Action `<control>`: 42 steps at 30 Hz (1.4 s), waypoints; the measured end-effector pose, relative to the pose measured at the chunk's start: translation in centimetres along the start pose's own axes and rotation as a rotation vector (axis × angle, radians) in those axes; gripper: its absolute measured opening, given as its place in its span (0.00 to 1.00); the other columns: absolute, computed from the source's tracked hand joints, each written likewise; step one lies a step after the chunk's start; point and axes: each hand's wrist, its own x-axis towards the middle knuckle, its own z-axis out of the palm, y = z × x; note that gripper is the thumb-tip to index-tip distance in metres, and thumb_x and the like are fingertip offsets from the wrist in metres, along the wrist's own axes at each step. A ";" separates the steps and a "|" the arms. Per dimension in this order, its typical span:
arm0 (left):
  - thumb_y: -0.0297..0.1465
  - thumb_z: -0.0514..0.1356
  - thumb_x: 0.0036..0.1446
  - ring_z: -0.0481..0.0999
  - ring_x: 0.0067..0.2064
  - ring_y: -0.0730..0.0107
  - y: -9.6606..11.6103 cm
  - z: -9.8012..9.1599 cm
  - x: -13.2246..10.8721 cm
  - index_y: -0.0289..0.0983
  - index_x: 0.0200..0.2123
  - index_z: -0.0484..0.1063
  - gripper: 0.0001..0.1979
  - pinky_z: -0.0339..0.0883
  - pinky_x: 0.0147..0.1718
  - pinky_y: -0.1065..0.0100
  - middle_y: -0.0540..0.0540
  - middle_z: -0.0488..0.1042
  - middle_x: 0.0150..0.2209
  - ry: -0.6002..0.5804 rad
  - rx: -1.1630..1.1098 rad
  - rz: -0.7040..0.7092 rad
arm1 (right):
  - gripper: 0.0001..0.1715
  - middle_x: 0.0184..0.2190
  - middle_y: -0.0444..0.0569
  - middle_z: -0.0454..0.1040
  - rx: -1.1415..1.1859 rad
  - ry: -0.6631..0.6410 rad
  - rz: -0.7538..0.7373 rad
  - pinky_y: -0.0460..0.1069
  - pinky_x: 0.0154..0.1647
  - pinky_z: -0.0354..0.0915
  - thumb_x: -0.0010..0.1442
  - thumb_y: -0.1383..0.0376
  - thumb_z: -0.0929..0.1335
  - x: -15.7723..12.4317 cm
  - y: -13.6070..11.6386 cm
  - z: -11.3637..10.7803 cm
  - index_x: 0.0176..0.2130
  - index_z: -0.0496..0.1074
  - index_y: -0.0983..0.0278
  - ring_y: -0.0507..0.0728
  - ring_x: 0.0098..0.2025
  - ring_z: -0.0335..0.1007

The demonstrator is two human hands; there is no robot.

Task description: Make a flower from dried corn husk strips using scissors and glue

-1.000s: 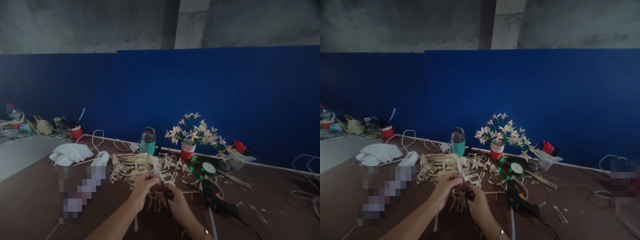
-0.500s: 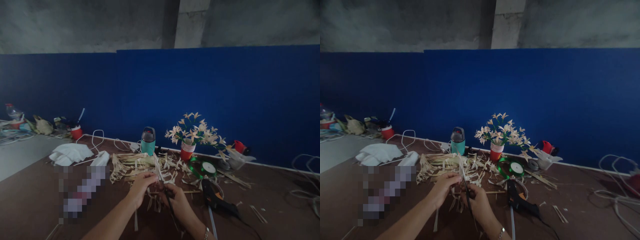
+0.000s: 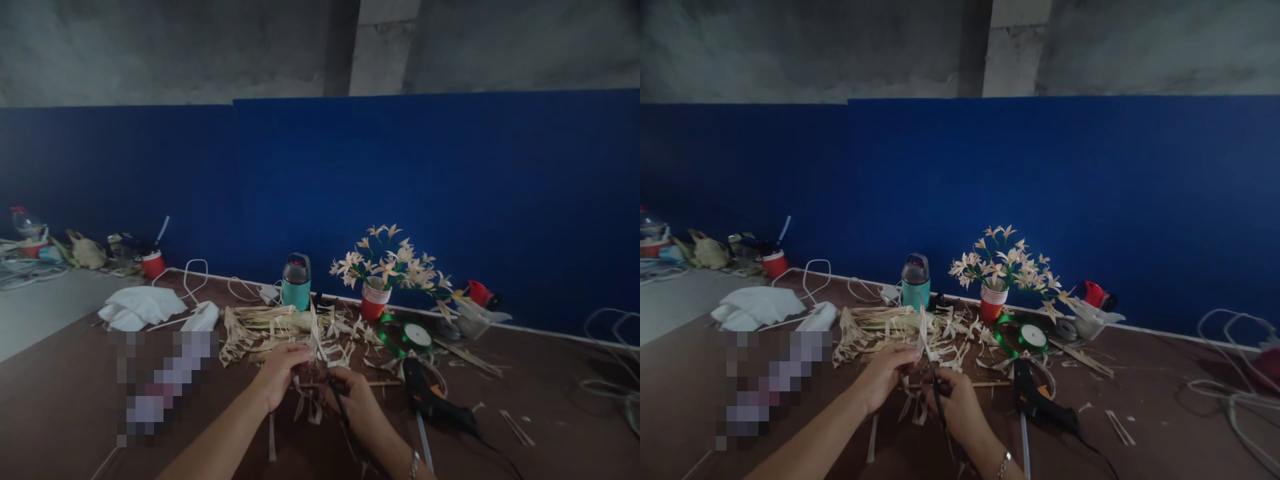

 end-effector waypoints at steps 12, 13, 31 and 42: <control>0.30 0.66 0.37 0.63 0.22 0.77 0.0 -0.4 0.2 0.34 0.20 0.72 0.06 0.54 0.26 0.73 0.53 0.68 0.17 -0.044 0.009 0.020 | 0.15 0.13 0.38 0.61 -0.023 0.018 0.027 0.41 0.15 0.48 0.43 0.60 0.72 0.1 0.3 -0.1 0.29 0.74 0.69 0.45 0.16 0.49; 0.31 0.66 0.38 0.63 0.22 0.77 0.1 -0.4 0.2 0.34 0.20 0.72 0.06 0.54 0.26 0.73 0.53 0.68 0.17 -0.047 0.019 0.035 | 0.15 0.13 0.38 0.61 -0.024 0.012 0.027 0.42 0.16 0.48 0.43 0.59 0.72 0.1 0.2 -0.1 0.29 0.74 0.69 0.46 0.16 0.49; 0.30 0.63 0.36 0.65 0.23 0.74 0.6 -0.2 0.3 0.35 0.16 0.71 0.05 0.56 0.25 0.72 0.52 0.68 0.18 0.170 0.229 0.175 | 0.12 0.22 0.44 0.71 -0.189 -0.051 -0.015 0.43 0.24 0.58 0.44 0.64 0.71 -0.6 -0.9 -0.2 0.31 0.74 0.69 0.51 0.24 0.62; 0.31 0.64 0.37 0.66 0.24 0.72 0.7 0.2 -0.2 0.34 0.17 0.73 0.06 0.56 0.27 0.71 0.51 0.70 0.18 0.176 0.287 0.181 | 0.15 0.25 0.48 0.75 -0.228 -0.044 -0.104 0.46 0.28 0.62 0.47 0.62 0.70 -0.2 -0.4 -0.5 0.35 0.76 0.69 0.55 0.28 0.68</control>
